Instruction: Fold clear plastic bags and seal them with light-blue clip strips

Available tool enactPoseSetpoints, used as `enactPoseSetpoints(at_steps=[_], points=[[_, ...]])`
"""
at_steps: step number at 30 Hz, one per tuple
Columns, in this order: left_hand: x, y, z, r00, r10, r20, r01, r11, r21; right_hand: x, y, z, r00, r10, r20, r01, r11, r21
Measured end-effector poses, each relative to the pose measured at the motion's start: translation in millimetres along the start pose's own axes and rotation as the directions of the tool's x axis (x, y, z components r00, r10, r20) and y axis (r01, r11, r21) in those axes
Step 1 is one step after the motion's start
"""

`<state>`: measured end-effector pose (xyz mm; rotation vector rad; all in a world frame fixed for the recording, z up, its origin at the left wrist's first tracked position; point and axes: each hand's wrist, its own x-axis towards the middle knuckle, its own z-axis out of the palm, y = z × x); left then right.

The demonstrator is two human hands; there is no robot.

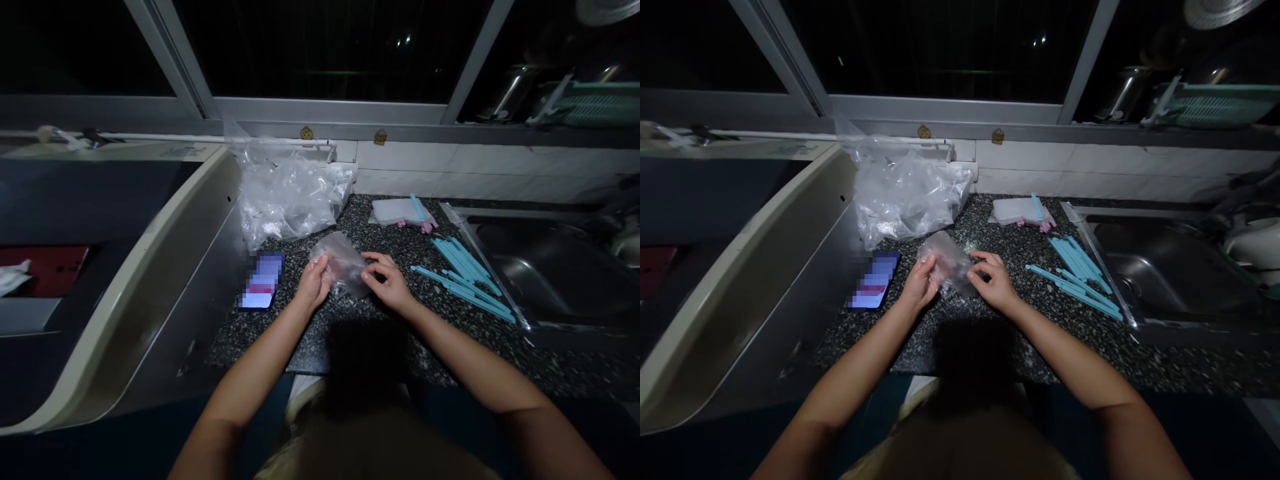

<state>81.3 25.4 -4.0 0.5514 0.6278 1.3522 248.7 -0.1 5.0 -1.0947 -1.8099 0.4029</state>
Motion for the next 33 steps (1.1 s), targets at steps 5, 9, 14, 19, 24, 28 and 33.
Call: enactPoseSetpoints(at_steps=[5,9,14,19,24,28,33], points=[[1.7,-0.7,-2.2,0.999,-0.043,-0.011,0.043,0.999,0.004,0.7,5.8,1.5,0.999,0.02,-0.029,-0.02,1.0,0.018],[3.5,4.1,-4.5,0.999,0.037,-0.03,-0.037,0.999,0.023,0.5,7.3,1.9,0.999,0.049,0.002,-0.049,0.998,0.032],[2.6,6.5,-3.6,0.986,0.103,-0.135,-0.079,0.982,0.171,4.0,3.7,-1.7,0.983,0.134,0.127,-0.148,0.984,0.103],[-5.2,1.0,-1.6,0.993,0.114,-0.009,-0.1,0.902,0.42,11.6,-6.2,-8.2,0.96,0.281,0.0,-0.274,0.936,0.221],[-10.0,-4.3,-2.4,0.991,0.057,0.124,-0.11,0.875,0.472,10.6,-11.4,-4.4,0.903,0.416,0.109,-0.429,0.858,0.282],[-9.1,-9.1,-5.8,0.975,-0.146,0.165,0.056,0.889,0.455,6.3,-10.1,1.8,0.898,0.438,0.036,-0.428,0.853,0.298],[-7.2,-8.3,-8.9,0.985,-0.173,0.029,0.138,0.865,0.482,1.6,16.4,-33.7,0.925,0.375,0.065,-0.38,0.914,0.144]])
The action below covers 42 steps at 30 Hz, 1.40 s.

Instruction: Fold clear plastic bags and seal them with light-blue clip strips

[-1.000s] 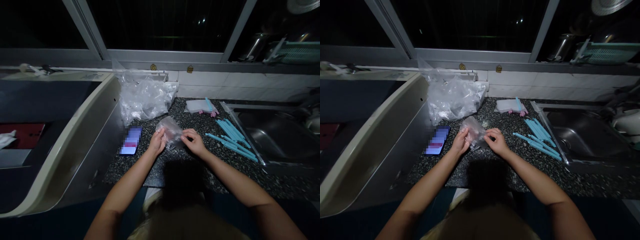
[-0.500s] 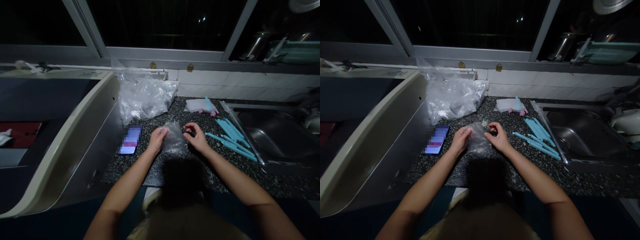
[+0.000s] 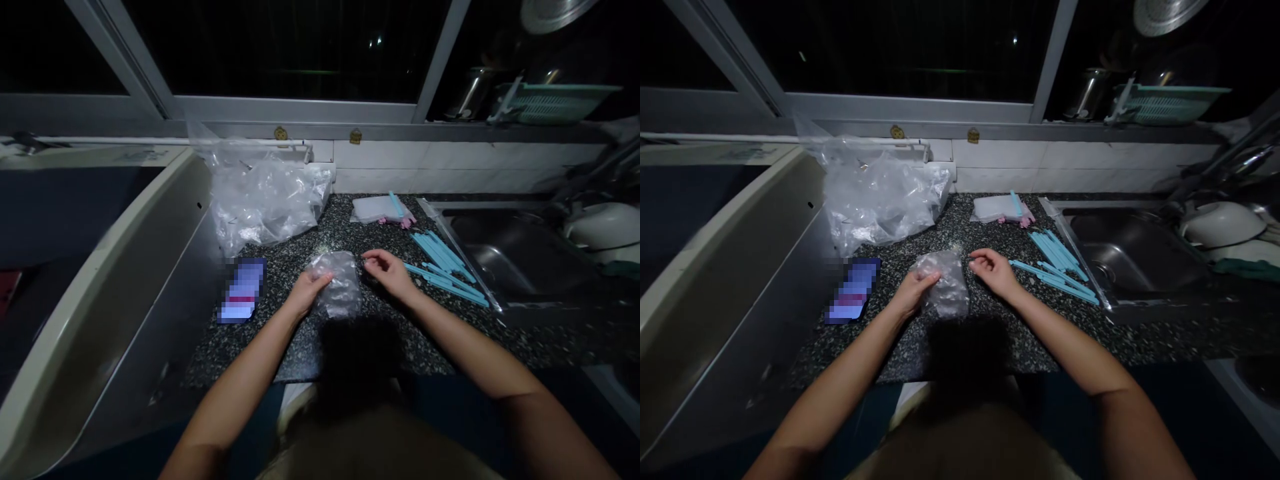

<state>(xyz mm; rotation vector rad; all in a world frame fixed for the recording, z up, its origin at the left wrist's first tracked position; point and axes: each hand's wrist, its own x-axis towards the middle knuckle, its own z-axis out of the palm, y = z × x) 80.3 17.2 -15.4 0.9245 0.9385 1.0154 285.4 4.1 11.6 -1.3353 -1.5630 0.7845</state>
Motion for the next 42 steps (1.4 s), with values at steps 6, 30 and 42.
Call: enactPoseSetpoints(at_steps=[6,30,42], points=[[1.3,2.8,0.7,1.0,-0.029,-0.001,0.029,0.998,-0.056,1.2,44.7,-91.3,1.0,0.019,0.001,-0.012,0.662,-0.749],[3.5,11.9,-4.9,0.996,0.089,0.003,-0.089,0.992,0.089,12.0,-45.8,-10.8,0.907,-0.082,0.413,0.142,0.983,-0.117],[2.0,19.3,-9.5,0.984,0.152,0.096,-0.169,0.965,0.2,25.2,-27.9,24.5,0.843,0.028,0.538,-0.057,0.998,0.039]])
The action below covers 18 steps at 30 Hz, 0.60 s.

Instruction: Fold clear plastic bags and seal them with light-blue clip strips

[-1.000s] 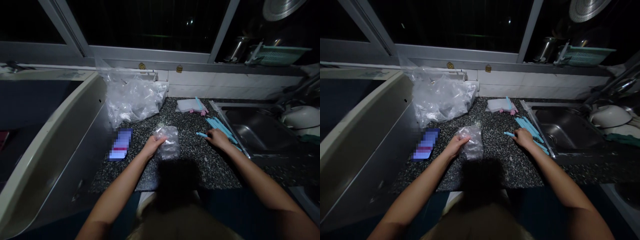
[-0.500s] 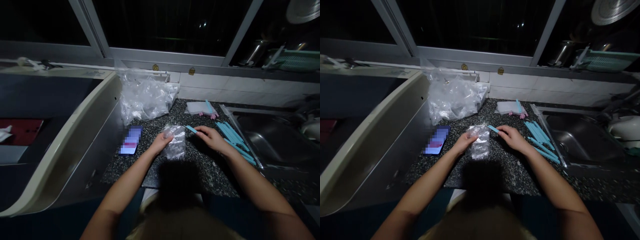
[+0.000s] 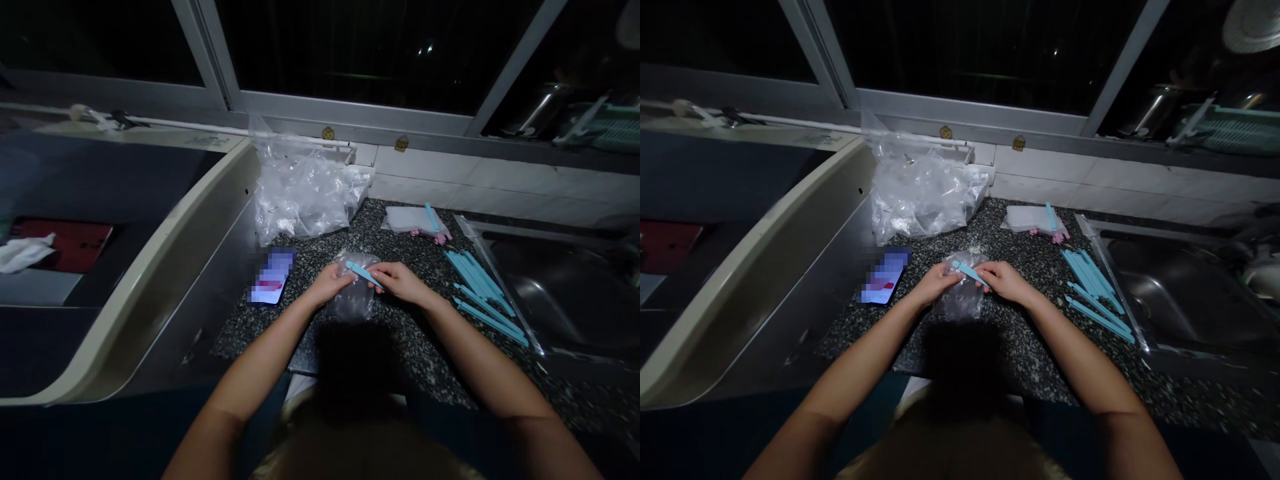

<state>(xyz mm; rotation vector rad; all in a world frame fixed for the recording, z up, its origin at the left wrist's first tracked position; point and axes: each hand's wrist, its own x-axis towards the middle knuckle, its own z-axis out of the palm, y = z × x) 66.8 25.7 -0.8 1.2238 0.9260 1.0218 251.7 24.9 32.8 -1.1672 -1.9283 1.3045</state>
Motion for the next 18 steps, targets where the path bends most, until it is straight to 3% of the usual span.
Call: enactPoseSetpoints(at_steps=[6,10,18], points=[[0.5,-1.0,-3.9,0.996,-0.005,0.085,0.0,0.998,0.061,-1.0,5.8,1.8,0.999,0.053,-0.004,-0.053,0.997,0.06],[1.2,-4.4,-5.3,0.993,-0.009,0.12,0.008,1.0,0.011,-1.6,6.5,2.2,0.998,0.069,-0.004,-0.069,0.997,0.042],[5.7,-5.2,-5.2,0.998,-0.039,-0.057,0.048,0.984,0.172,2.8,10.5,7.2,0.999,0.026,-0.038,-0.031,0.993,-0.112]])
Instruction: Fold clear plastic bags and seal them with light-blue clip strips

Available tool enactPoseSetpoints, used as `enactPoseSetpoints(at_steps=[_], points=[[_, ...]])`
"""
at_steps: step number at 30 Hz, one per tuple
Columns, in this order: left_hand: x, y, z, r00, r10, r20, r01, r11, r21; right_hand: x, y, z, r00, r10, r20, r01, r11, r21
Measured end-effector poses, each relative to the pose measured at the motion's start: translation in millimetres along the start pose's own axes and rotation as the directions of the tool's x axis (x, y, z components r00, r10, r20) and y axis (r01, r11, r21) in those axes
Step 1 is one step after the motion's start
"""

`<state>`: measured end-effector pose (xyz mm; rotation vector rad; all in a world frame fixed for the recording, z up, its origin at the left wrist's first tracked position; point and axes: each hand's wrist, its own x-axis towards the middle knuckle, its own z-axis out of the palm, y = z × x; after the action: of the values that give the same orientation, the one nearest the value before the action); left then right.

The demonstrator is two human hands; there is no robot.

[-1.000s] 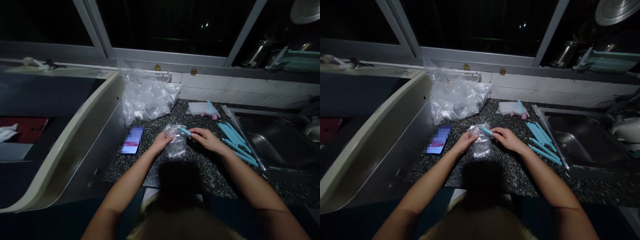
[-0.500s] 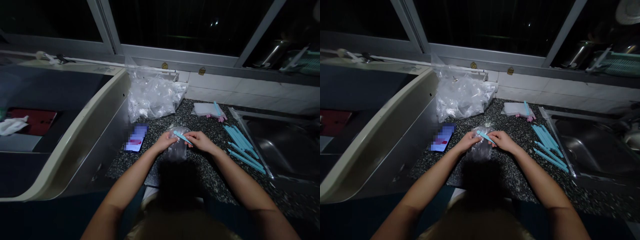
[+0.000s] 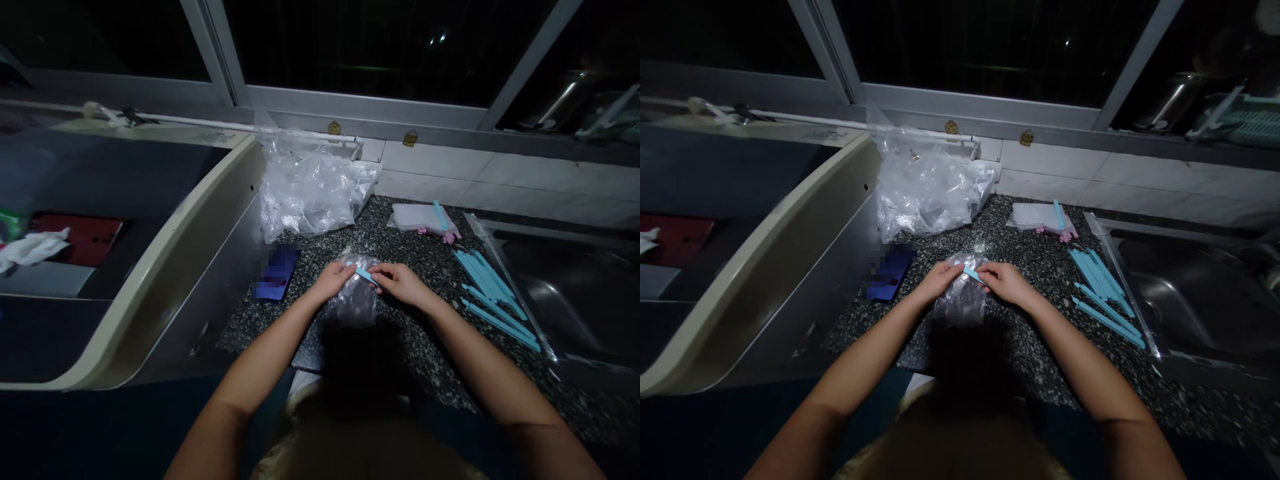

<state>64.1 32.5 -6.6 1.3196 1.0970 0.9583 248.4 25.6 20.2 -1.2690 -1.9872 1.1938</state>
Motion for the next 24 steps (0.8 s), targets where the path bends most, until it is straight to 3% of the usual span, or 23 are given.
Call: enactPoseSetpoints(at_steps=[3,6,8,12,19,24], points=[[0.7,3.7,-18.1,0.984,0.02,-0.178,-0.003,0.996,0.095,7.8,-0.7,5.9,0.993,-0.084,-0.081,0.072,0.987,-0.146],[-0.4,3.2,-42.4,0.926,0.071,-0.372,0.005,0.98,0.2,18.7,-0.8,13.9,0.961,-0.22,-0.166,0.164,0.94,-0.299],[-0.9,0.4,-54.9,0.899,0.071,-0.432,0.038,0.971,0.238,24.9,0.7,17.7,0.94,-0.284,-0.191,0.202,0.91,-0.361],[0.3,-4.7,-63.6,0.893,0.028,-0.449,0.079,0.973,0.218,28.5,5.5,16.8,0.922,-0.317,-0.223,0.219,0.901,-0.374],[-0.1,-5.2,-55.1,0.87,0.042,-0.49,0.004,0.996,0.093,15.8,6.4,4.8,0.865,-0.385,-0.323,0.244,0.883,-0.4],[-2.6,-6.9,-42.3,0.92,-0.025,-0.391,-0.006,0.997,-0.077,3.8,7.0,0.8,0.813,-0.485,-0.323,0.301,0.824,-0.48]])
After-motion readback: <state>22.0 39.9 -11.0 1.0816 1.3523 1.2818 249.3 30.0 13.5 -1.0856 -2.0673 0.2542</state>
